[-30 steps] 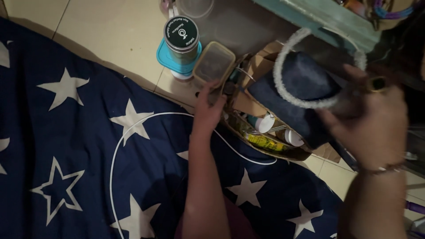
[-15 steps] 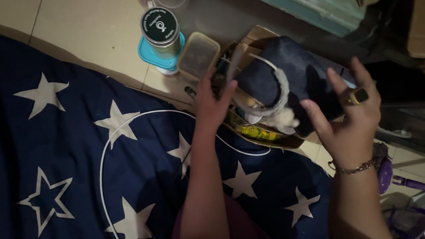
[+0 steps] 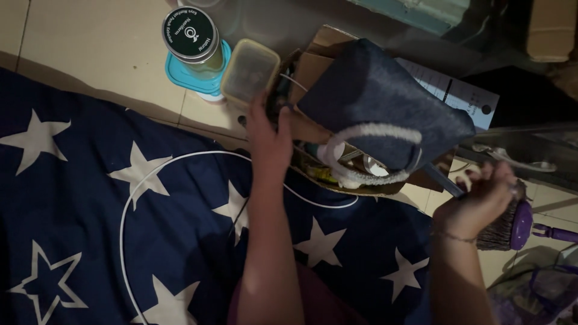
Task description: Cleaning a cluttered room by organizing items, vacuuming the floor, and mopping.
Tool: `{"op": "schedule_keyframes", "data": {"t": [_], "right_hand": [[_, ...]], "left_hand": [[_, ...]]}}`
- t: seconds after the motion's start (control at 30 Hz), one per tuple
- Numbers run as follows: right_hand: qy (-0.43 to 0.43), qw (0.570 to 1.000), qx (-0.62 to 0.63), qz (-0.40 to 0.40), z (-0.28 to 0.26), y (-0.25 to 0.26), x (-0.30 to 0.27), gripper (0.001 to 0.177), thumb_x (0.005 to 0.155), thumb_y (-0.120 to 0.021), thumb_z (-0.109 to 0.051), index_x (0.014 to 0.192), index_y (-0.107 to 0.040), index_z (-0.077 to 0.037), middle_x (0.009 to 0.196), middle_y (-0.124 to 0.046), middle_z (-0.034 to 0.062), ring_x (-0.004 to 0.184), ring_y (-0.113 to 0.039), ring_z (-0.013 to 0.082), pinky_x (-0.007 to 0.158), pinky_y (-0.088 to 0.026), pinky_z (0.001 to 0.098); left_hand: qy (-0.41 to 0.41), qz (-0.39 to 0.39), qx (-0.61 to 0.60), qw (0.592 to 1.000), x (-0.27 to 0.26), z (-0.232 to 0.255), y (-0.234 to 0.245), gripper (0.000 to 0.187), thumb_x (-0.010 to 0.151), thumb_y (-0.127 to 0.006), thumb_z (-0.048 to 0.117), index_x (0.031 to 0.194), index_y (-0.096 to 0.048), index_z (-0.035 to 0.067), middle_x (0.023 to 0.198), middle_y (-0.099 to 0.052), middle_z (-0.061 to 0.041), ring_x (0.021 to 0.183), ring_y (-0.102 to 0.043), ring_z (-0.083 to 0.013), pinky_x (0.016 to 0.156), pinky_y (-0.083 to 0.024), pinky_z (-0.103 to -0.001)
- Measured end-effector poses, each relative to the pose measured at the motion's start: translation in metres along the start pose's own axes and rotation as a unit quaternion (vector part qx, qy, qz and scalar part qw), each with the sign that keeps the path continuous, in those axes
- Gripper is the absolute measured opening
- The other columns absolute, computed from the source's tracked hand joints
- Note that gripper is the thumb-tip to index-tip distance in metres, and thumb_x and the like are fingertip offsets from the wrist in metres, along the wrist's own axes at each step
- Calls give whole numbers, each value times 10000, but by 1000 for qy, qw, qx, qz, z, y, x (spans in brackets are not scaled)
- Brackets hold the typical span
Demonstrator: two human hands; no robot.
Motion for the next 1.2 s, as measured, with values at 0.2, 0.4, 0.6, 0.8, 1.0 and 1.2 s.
{"op": "schedule_keyframes", "data": {"t": [0.2,0.4,0.6,0.8,1.0,1.2], "right_hand": [[-24,998,64,-11,-19,-26,-33,493,1092,-459,-463,1402,-526,-85,1232,-618,82,1074,-594,194,1028,-526,419],[-296,947,84,89,86,57,16,287,1050,-543,-372,1236,-589,-159,959,-595,-23,780,-551,130,669,-452,303],[-604,761,134,-195,190,124,49,307,1108,-598,-359,880,-551,-159,629,-459,-61,461,-391,62,389,-304,242],[-426,838,155,-303,151,17,63,293,1097,-583,-353,1246,-637,-107,999,-651,39,816,-609,155,663,-505,280],[-378,857,214,-278,189,18,92,380,1107,-548,-333,1368,-606,-62,1262,-654,81,1101,-626,201,910,-539,320],[-347,869,165,-312,184,10,78,366,1105,-541,-311,1358,-596,-53,1272,-643,92,1115,-617,212,934,-529,336]], "left_hand": [[-36,42,127,990,-2,9,-4,587,992,-688,217,1482,-459,-12,1507,-406,-376,1368,-416,-526,1137,-332,-538],[70,60,145,985,1,-50,4,544,975,-601,273,1434,-486,5,1229,-628,-288,1139,-600,-452,983,-474,-499],[94,20,91,991,3,-80,4,448,1132,-389,339,1135,-679,-2,978,-703,-233,931,-657,-431,796,-516,-479],[175,-18,-82,981,6,-119,17,310,1006,-635,295,1119,-739,26,911,-758,-161,796,-737,-234,716,-534,-329],[77,15,69,995,-6,-109,25,215,903,-710,195,1018,-762,20,859,-765,-126,750,-733,-158,676,-559,-294],[247,-83,9,965,9,-51,27,320,811,-793,257,1054,-695,74,856,-753,-135,737,-716,-251,635,-548,-352]]}}
Point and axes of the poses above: each hand's wrist, its own x-axis towards the middle knuckle, its own y-axis out of the back of the hand, z = x × y, the point moved 2 cm from there along x, towards the middle knuckle
